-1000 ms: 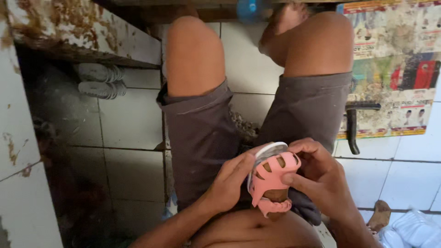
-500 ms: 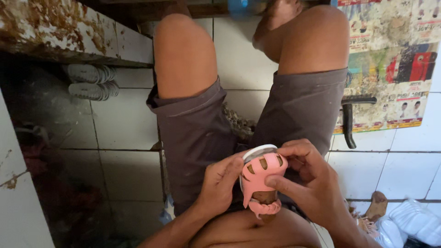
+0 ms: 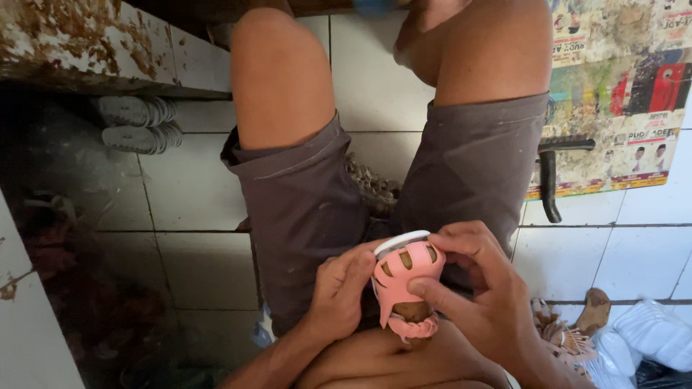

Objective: The person sits on the floor and assembles a pink children's sandal: they fit the fabric upper over a wooden last, press the white foam sole onto it, heat the sole edge over a gas burner flame, and trim the sole edge with a knife, repeating the heating and pressing before setting the finished sandal aside.

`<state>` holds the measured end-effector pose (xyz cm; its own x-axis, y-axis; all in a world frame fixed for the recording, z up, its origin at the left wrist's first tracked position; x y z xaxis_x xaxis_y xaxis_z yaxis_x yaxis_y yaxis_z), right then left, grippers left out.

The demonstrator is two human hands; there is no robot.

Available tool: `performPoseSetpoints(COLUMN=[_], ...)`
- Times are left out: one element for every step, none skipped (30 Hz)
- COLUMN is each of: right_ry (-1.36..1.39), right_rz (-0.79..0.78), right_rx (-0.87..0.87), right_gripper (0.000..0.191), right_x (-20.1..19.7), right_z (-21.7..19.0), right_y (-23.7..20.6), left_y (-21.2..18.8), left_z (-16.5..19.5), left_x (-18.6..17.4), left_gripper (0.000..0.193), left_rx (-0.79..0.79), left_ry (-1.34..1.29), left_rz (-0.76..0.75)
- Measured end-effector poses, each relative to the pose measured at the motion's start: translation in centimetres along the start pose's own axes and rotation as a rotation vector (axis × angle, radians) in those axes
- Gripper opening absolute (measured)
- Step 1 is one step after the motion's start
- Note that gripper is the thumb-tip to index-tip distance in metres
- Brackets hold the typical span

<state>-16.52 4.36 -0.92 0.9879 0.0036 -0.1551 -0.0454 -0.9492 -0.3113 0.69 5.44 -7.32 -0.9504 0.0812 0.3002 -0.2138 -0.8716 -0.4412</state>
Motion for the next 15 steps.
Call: performPoseSetpoints(right_ry=[-0.036, -0.071, -0.106, -0.134, -0.163, -0.191, -0.195, -0.199, -0.205, -0.142, -0.078, -0.014, 0.055, 0.131, 0.205], right_rz=[0.027, 0.052, 0.077, 0.081, 0.083, 0.083, 0.091, 0.1, 0.107, 0.105, 0.1, 0.094, 0.086, 0.071, 0.06], right_rx=[0.006, 0.017, 0.027, -0.007, -0.036, -0.065, -0.1, -0.131, -0.156, -0.148, -0.148, -0.149, -0.121, -0.09, -0.061], right_gripper=[0.05, 0.05, 0.049, 0.05, 0.05, 0.05, 0.051, 0.053, 0.055, 0.059, 0.064, 0.068, 0.071, 0.073, 0.076], right_x=[-0.2, -0.3, -0.5, -0.5, -0.5, -0.5, -0.5, -0.5, -0.5, -0.4, -0.4, -0.3, -0.3, -0.2, -0.3], right_z=[0.1, 0.3, 0.5, 0.4, 0.3, 0.3, 0.2, 0.3, 0.3, 0.7, 0.9, 1.2, 1.6, 2.1, 2.5], right_y=[-0.1, -0.2, -0.4, -0.4, -0.6, -0.7, -0.7, -0.8, -0.9, -0.9, -0.9, -0.9, -0.8, -0.6, -0.4], left_y=[0.0, -0.1, -0.2, -0.1, -0.2, -0.2, -0.2, -0.3, -0.4, -0.4, -0.4, -0.3, -0.2, -0.1, 0.1], left_z=[0.0, 0.1, 0.2, 0.2, 0.2, 0.3, 0.4, 0.5, 0.6, 0.6, 0.7, 0.8, 1.1, 1.4, 1.7], left_x=[0.1, 0.2, 0.3, 0.3, 0.3, 0.3, 0.7, 1.0, 1.4, 1.5, 1.5, 1.4, 1.4, 1.2, 1.1], left_gripper=[0.044, 0.045, 0.045, 0.043, 0.041, 0.04, 0.039, 0.045, 0.056, 0.057, 0.058, 0.06, 0.059, 0.058, 0.057], left_rx=[0.002, -0.001, -0.003, -0.005, -0.012, -0.019, -0.031, -0.049, -0.072, -0.083, -0.087, -0.089, -0.063, -0.039, -0.013], left_ry=[-0.008, -0.016, -0.024, -0.009, 0.005, 0.019, -0.074, -0.167, -0.263, -0.232, -0.198, -0.164, -0.107, -0.044, 0.02], left_rz=[-0.018, -0.033, -0.049, -0.051, -0.052, -0.051, -0.078, -0.105, -0.13, -0.125, -0.118, -0.111, -0.12, -0.121, -0.126])
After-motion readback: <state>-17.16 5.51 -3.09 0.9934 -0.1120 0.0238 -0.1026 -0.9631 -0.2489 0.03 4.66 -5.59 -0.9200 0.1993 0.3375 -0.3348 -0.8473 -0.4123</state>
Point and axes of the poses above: each hand's wrist, its own y-axis towards the middle knuckle, its own x-axis out of the palm, z = x × y, the point moved 8 cm from there along y, towards the middle knuckle, and after that the axes turned 7 degrees about z, right-handed, at the moved point
